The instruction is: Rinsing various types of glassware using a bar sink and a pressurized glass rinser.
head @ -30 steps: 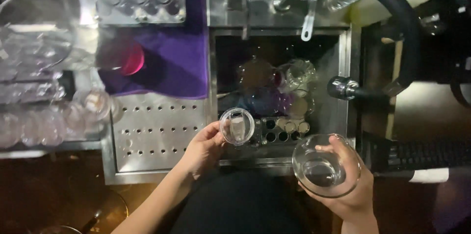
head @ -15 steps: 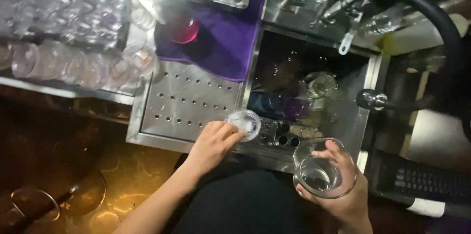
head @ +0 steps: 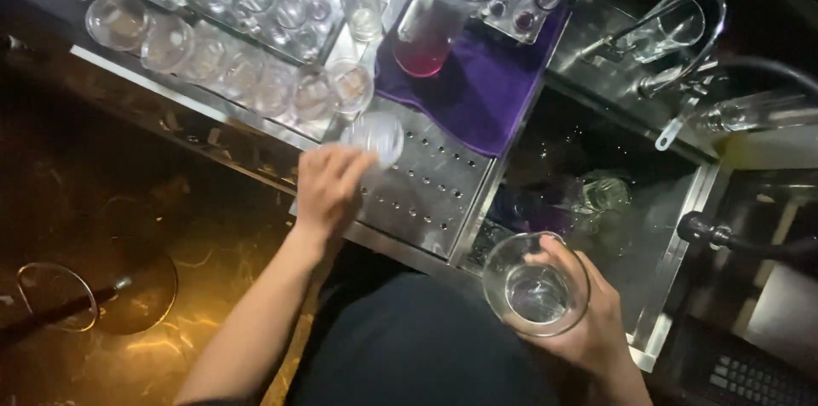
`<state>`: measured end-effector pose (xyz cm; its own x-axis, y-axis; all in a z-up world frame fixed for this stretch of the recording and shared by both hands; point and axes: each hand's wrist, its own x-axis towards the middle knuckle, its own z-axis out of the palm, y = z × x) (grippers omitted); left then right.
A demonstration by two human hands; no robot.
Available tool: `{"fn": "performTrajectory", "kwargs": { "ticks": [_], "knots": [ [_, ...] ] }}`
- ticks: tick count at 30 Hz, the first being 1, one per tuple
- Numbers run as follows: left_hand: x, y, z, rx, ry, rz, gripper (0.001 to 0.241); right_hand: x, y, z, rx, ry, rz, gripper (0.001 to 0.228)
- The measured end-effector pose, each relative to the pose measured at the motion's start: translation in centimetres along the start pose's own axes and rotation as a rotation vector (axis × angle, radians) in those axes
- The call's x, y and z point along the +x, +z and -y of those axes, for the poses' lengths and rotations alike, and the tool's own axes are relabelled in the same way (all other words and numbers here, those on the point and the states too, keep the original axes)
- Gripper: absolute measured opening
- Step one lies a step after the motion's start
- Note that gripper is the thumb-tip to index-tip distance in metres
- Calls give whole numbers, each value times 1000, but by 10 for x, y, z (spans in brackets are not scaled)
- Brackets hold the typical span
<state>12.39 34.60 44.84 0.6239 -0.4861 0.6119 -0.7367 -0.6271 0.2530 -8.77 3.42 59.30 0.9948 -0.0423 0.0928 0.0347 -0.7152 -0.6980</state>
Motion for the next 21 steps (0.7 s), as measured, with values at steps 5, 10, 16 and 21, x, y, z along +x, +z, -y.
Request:
{"fn": "performTrajectory", "kwargs": {
  "ticks": [5,10,16,21],
  "knots": [
    [48,50,69,246,-62,-94,20,30,19,27,-138,-111,-32,108],
    [82,49,71,329,-77,-76,14,43,26,33,18,-78,-62,105],
    [60,39,44,195,-172,-38,30,52,19,11,-79,-209,-221,98],
    [57,5,-21,-308,-229,72,42,87,29,8,-222,-219,-387,87]
  ]
}}
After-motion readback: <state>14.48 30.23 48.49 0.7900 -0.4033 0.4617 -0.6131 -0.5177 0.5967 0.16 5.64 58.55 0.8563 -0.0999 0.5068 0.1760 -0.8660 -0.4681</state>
